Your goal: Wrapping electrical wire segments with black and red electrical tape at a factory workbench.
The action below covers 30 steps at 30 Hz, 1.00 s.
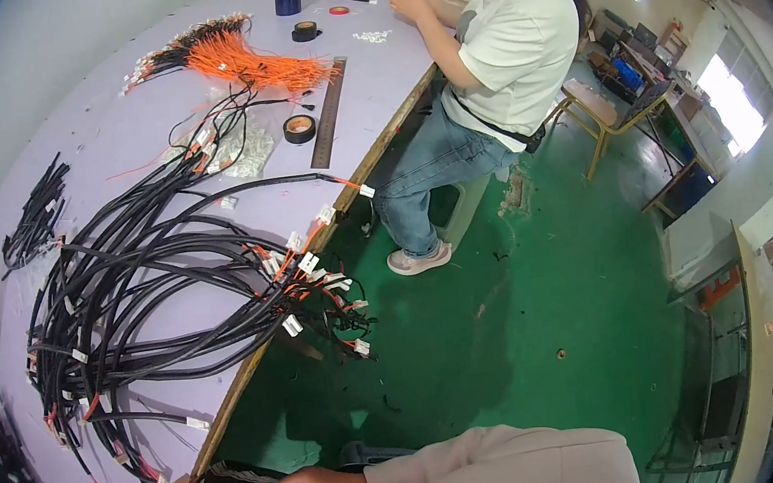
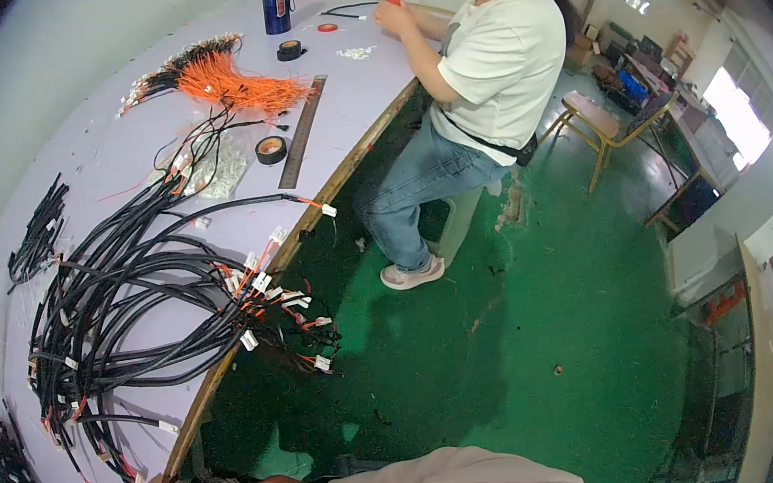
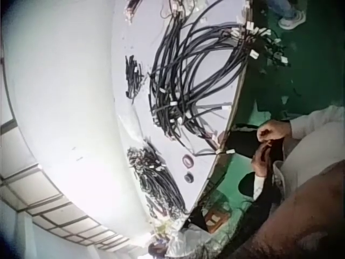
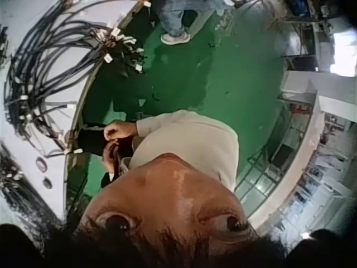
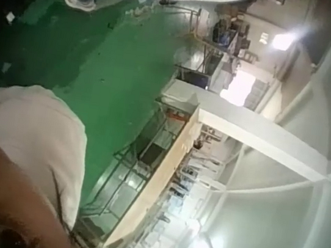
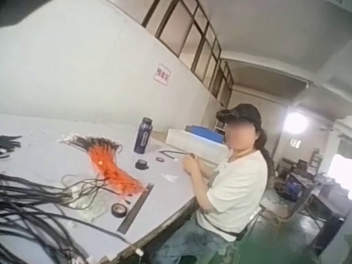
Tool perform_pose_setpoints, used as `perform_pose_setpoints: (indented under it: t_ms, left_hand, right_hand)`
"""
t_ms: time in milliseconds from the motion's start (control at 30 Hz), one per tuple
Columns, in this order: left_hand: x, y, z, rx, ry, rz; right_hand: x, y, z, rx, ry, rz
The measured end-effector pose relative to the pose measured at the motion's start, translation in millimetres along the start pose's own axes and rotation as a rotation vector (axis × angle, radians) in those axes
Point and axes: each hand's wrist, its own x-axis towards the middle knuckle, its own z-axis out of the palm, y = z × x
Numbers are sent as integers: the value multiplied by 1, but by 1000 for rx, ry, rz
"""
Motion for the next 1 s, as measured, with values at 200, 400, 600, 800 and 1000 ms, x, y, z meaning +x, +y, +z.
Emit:
perform_pose_setpoints:
  t_ms: [200,400,600,800,1000]
  left_hand:
    - [0,6,-4,32,-13,-85]
    - [4,21,1,41,100,105]
    - [1,29,-2,-109,86,-35]
    - [-2,34,-4,-226,112,-12]
    - [-5,38,-12,-272,39,-36]
  right_hand:
    - [-4,2,-6,8,-43,6]
    - [-9,-4,8,-103,107,-112]
    - [-6,-8,9,-127,57,-38]
    - [-7,-3,17,-109,78,10]
    - [-12,-3,28,-136,186,-81]
